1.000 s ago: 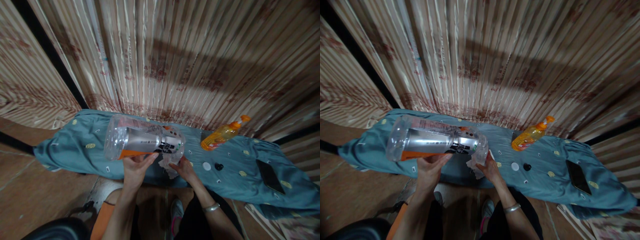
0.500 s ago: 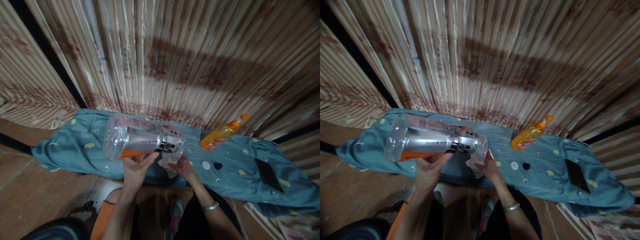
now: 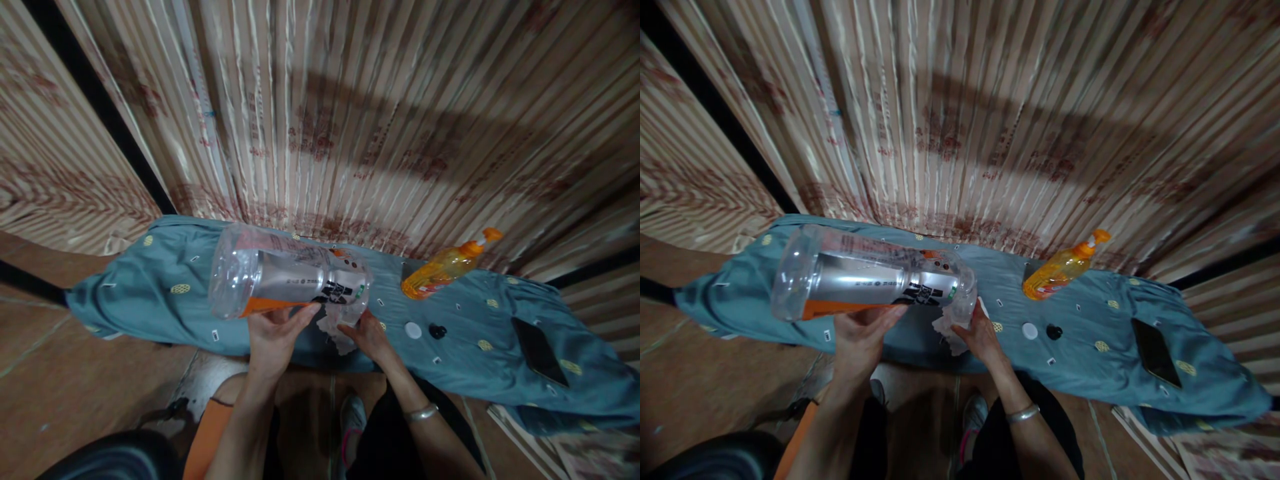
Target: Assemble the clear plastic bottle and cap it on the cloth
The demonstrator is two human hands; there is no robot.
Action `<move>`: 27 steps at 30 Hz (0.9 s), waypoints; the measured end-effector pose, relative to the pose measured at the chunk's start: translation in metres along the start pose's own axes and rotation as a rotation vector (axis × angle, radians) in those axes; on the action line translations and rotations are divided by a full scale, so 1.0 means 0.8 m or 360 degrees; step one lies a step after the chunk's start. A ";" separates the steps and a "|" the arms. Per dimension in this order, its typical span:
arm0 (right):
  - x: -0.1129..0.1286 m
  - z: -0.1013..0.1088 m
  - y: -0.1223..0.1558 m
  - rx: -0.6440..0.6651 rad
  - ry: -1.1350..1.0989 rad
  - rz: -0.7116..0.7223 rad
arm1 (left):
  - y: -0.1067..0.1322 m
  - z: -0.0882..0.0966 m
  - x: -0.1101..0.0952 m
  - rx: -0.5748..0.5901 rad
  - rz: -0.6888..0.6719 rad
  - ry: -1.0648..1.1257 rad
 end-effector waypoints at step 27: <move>-0.003 0.000 0.001 0.0043 0.0024 -0.0006 | 0.000 0.004 0.002 0.0052 -0.0150 -0.0279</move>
Point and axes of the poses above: each hand's wrist, its own y-axis away from the middle knuckle, its own z-axis out of the back of the hand, x = y × z, the point moved 1 cm from there along -y, towards the middle knuckle, and after that the axes turned 15 degrees about x, right-handed, at the moved point
